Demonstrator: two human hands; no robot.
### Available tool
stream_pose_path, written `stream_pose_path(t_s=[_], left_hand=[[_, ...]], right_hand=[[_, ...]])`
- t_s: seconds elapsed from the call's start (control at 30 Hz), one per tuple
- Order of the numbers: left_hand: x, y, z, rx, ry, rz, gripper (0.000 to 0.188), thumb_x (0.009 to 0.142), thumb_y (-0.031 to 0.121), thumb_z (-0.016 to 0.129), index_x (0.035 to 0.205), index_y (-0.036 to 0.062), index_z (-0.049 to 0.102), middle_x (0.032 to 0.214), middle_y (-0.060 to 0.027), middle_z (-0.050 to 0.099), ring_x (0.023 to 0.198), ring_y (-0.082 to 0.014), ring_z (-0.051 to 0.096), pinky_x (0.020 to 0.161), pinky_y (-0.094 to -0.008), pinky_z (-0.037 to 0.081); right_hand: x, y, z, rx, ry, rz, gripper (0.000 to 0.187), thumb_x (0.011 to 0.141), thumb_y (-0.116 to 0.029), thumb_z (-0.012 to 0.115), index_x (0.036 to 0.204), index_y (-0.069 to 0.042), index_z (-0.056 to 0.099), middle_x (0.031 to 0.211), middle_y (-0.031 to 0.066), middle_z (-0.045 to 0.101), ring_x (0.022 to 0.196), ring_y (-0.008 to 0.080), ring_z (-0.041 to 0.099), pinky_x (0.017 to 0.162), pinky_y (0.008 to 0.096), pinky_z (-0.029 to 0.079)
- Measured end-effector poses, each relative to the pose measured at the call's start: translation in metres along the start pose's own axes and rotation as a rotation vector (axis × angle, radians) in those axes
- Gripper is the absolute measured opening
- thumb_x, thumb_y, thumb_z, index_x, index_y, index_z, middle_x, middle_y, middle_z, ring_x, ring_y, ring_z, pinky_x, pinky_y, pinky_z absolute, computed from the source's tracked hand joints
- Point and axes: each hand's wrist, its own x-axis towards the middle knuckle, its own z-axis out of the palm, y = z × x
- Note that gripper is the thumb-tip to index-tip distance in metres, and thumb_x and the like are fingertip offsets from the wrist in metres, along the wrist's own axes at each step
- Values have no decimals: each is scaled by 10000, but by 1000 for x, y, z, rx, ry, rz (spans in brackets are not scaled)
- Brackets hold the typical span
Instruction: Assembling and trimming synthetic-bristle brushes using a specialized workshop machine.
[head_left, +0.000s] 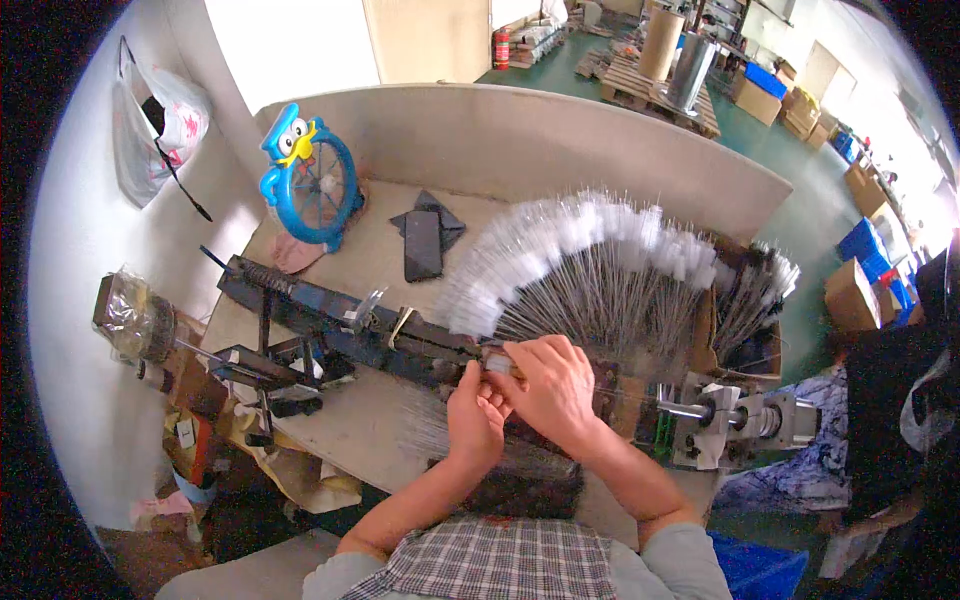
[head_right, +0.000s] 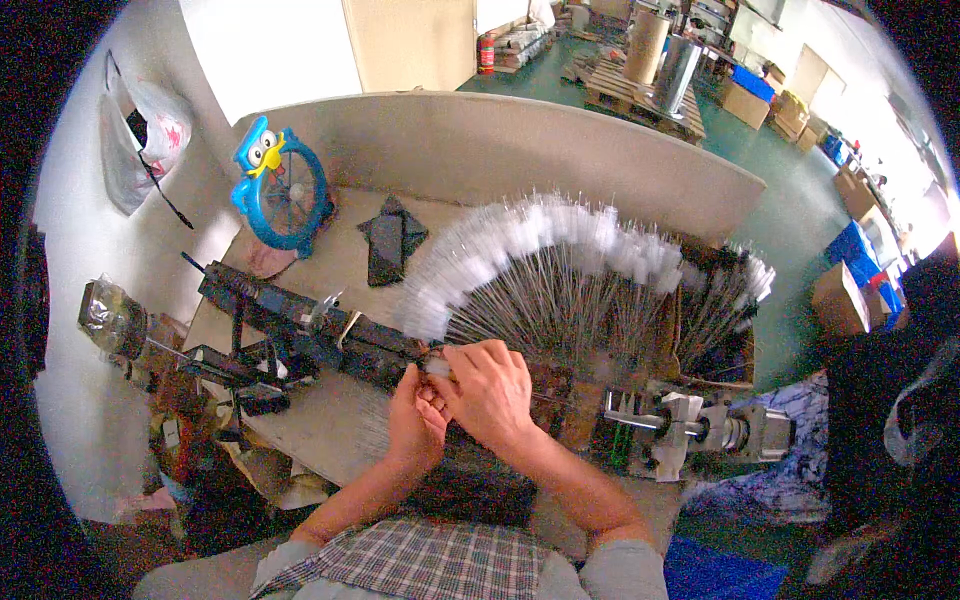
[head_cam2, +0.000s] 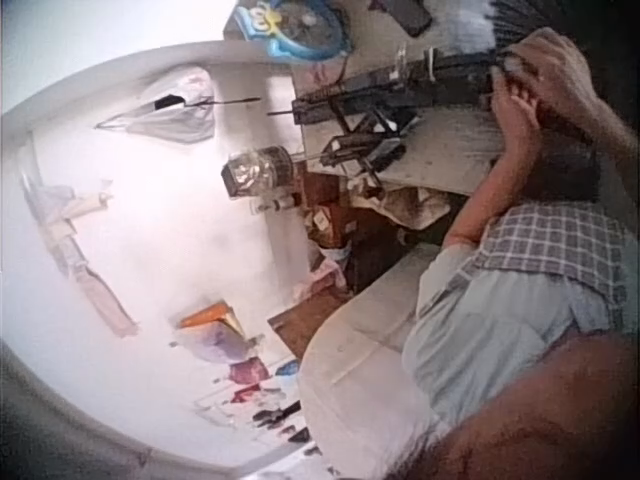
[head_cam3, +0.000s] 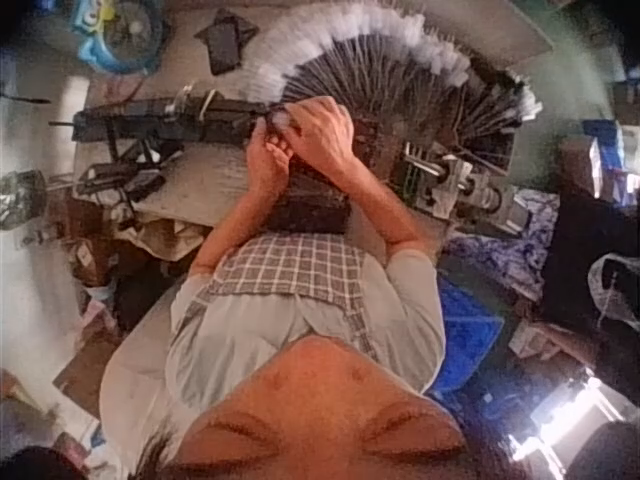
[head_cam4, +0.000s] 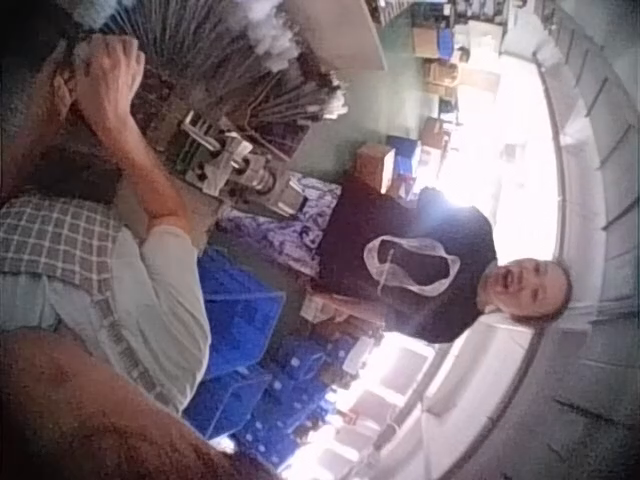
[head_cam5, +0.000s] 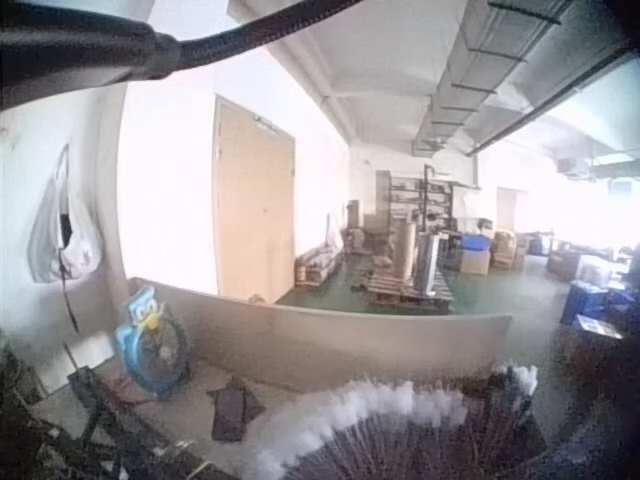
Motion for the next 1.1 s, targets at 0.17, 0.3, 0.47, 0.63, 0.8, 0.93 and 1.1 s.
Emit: stream_pose_path(t_s=[0.17, 0.3, 0.47, 0.63, 0.8, 0.93, 1.1], left_hand=[[7, -12, -14, 80, -31, 40, 166, 899, 233, 520, 855, 74, 532, 814, -28, 561, 762, -129, 546, 721, -297, 462], [3, -10, -10, 51, -23, 86, 72, 862, 126, 546, 829, 64, 531, 783, -26, 557, 722, -127, 547, 706, -295, 478], [2, -8, 2, 37, 24, 48, 73, 863, 94, 548, 913, 43, 567, 887, -40, 606, 787, -128, 587, 737, -288, 477], [1, -6, -1, 25, -12, 73, 109, 870, 114, 539, 923, 22, 566, 864, -52, 615, 781, -145, 601, 766, -301, 480], [7, -9, -9, -86, -66, 18, 93, 865, 98, 535, 920, 31, 568, 889, -59, 616, 794, -148, 603, 763, -299, 480], [6, -11, -8, -33, -36, 40, 82, 866, 88, 536, 928, 44, 565, 901, -54, 611, 810, -142, 599, 745, -288, 476], [4, -9, -6, 39, -36, 63, 76, 864, 86, 548, 925, 42, 560, 893, -51, 608, 797, -130, 596, 722, -280, 474]], right_hand=[[-4, 11, -12, 29, 35, -97, 250, 661, -211, 712, 895, -130, 686, 875, -10, 632, 865, 187, 570, 723, 330, 449], [-5, 11, -14, 26, 13, -177, 236, 664, -201, 704, 895, -156, 689, 868, -21, 630, 864, 186, 574, 728, 335, 450], [-12, 29, -16, 45, -32, -166, 192, 679, -205, 681, 870, -186, 675, 866, -25, 612, 871, 187, 565, 733, 348, 445], [-6, 15, -23, 55, -61, -156, 246, 668, -175, 721, 904, -116, 684, 899, 7, 636, 865, 212, 577, 746, 348, 455], [-9, 6, -17, 73, -27, -72, 285, 656, -176, 734, 920, -83, 677, 936, 29, 634, 861, 222, 584, 751, 337, 465], [-17, 10, -17, 28, 5, -64, 259, 677, -183, 704, 931, -143, 669, 951, 4, 624, 875, 208, 577, 740, 345, 458], [-18, 12, -14, 3, -24, -83, 235, 695, -190, 695, 928, -164, 674, 963, 5, 623, 882, 211, 576, 735, 349, 460]])
